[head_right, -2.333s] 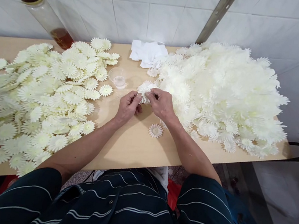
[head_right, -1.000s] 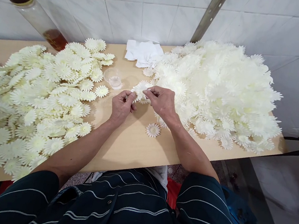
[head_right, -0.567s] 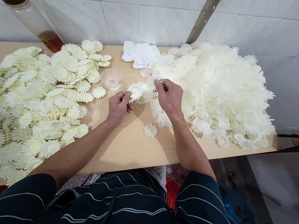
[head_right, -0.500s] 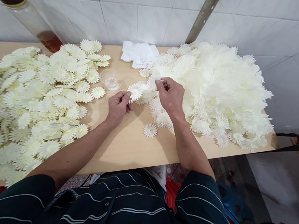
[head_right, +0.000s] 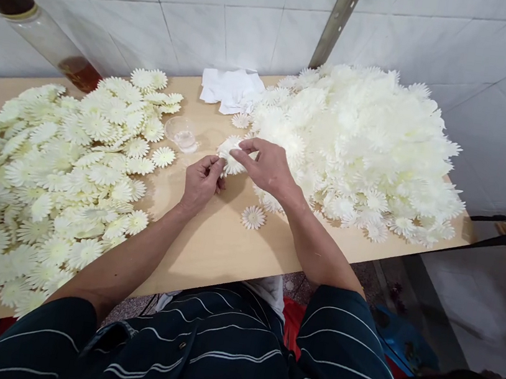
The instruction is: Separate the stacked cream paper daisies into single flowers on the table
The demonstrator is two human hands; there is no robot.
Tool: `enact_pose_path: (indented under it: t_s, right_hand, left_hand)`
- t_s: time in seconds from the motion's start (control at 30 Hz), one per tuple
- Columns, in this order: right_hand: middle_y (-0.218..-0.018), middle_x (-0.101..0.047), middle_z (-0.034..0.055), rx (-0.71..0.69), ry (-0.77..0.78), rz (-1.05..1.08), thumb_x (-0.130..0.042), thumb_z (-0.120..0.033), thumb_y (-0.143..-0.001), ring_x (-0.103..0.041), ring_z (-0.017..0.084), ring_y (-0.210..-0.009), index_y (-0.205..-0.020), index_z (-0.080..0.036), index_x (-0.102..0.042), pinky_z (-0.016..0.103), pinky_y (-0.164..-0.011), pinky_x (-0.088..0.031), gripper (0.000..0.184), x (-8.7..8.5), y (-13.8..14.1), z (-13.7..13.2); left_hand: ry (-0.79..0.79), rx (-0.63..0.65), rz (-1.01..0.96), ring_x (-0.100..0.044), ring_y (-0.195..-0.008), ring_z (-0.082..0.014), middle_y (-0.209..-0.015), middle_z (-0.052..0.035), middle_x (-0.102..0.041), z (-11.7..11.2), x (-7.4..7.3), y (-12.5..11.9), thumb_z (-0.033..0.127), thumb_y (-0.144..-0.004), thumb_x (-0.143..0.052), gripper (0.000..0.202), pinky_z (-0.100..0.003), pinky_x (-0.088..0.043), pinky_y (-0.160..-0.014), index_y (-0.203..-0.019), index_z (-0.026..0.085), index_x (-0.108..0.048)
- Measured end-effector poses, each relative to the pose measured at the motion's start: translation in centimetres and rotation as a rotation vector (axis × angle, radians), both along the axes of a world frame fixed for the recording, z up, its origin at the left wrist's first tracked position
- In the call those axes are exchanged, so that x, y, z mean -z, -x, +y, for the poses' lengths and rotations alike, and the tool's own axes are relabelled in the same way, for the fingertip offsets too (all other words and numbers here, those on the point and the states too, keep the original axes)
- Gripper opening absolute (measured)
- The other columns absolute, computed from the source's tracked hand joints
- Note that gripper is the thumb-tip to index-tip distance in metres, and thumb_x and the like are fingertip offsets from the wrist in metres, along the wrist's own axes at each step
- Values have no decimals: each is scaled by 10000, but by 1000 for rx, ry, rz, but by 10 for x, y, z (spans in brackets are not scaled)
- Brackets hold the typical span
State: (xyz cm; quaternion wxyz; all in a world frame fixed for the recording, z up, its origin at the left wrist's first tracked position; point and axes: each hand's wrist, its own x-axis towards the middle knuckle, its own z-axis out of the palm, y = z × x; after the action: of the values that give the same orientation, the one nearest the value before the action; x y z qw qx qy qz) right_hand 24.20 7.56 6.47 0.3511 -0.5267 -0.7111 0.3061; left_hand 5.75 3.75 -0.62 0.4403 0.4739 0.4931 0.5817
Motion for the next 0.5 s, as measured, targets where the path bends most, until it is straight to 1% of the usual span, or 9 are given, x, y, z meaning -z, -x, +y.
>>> enact_pose_path:
  t_s: [0.1,0.2,0.3,0.37,0.43,0.5]
  right_hand:
    - [-775,-696,42,-23,80,18,-825,-781,-835,-561,172,-726,-867,-184,-760,335,-683,-426,602,5,9,-1]
    - [-689,-593,5,-23,124,30,-841,-773,-801,-498,155,-704,-765,-190,-685,328,-647,-364,604,7,9,1]
    - [-639,-476,-28,-47,150,30,-799,-799,-816,-423,143,-680,-720,-198,-643,335,-631,-312,628,4,8,-1]
    - [-629,-407,-40,-65,154,32,-760,-806,-838,-374,137,-669,-682,-210,-590,338,-630,-288,639,2,8,-3]
    - [-632,-350,-45,-81,139,29,-728,-770,-870,-327,131,-666,-646,-222,-508,340,-635,-269,632,2,8,-4]
    - [-638,-308,-44,-98,111,11,-701,-686,-907,-293,128,-669,-631,-230,-428,341,-644,-257,599,3,9,-4]
  left_hand:
    - [-22,28,11,-544,-409,-100,-525,49,-606,-1,1,0,668,-949,-805,471,-226,-417,-438,-873,208,-741]
    - [-34,34,21,-551,-421,-102,-519,50,-597,-1,1,0,712,-946,-796,511,-223,-421,-449,-869,210,-737]
    - [-27,34,19,-540,-413,-98,-510,56,-588,-1,1,0,769,-928,-787,564,-223,-416,-444,-861,212,-732]
    - [-19,47,13,-532,-406,-97,-501,58,-587,-2,0,1,795,-925,-772,589,-225,-419,-445,-860,211,-731]
    - [-13,56,8,-529,-403,-98,-499,57,-596,-2,0,1,803,-927,-759,598,-226,-419,-446,-866,209,-733]
    - [-10,51,13,-528,-399,-100,-493,57,-597,-2,0,1,793,-927,-763,590,-227,-410,-441,-877,205,-740]
